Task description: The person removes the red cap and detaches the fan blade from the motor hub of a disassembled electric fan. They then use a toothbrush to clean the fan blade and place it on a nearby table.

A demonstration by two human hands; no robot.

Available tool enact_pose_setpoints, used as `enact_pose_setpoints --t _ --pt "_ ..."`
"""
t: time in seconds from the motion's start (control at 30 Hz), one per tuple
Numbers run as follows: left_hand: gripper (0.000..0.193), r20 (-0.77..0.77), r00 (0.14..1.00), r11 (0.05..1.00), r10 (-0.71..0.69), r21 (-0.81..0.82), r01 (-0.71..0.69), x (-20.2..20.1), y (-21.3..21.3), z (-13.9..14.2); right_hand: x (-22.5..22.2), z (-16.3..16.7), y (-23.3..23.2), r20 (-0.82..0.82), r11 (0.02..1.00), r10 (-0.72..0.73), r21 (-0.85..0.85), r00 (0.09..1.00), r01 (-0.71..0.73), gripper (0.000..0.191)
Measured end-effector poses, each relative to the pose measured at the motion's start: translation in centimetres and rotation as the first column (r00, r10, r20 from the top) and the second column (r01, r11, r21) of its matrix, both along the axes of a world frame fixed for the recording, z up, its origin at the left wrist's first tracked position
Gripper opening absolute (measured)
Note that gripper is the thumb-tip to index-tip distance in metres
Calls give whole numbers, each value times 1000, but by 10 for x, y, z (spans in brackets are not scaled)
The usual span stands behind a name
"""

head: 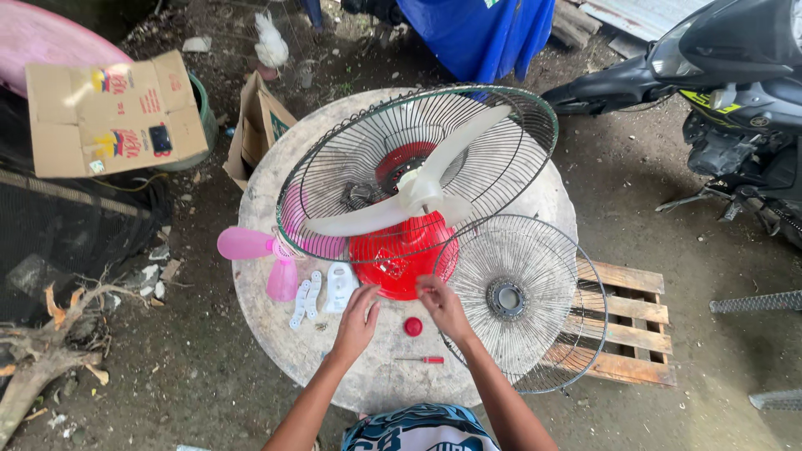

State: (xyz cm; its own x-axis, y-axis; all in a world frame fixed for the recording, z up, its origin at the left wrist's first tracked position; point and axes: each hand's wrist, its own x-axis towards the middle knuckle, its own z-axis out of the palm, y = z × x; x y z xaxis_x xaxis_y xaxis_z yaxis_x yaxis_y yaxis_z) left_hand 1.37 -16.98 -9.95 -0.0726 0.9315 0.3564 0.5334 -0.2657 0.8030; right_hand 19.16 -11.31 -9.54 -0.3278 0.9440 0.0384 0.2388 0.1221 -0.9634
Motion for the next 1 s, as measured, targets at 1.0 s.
enact_pose_setpoints --t 1.0 --pt "70 -990 -128 913 57 -1 408 -22 205 144 -81 110 79 -248 823 -568 -181 784 539 101"
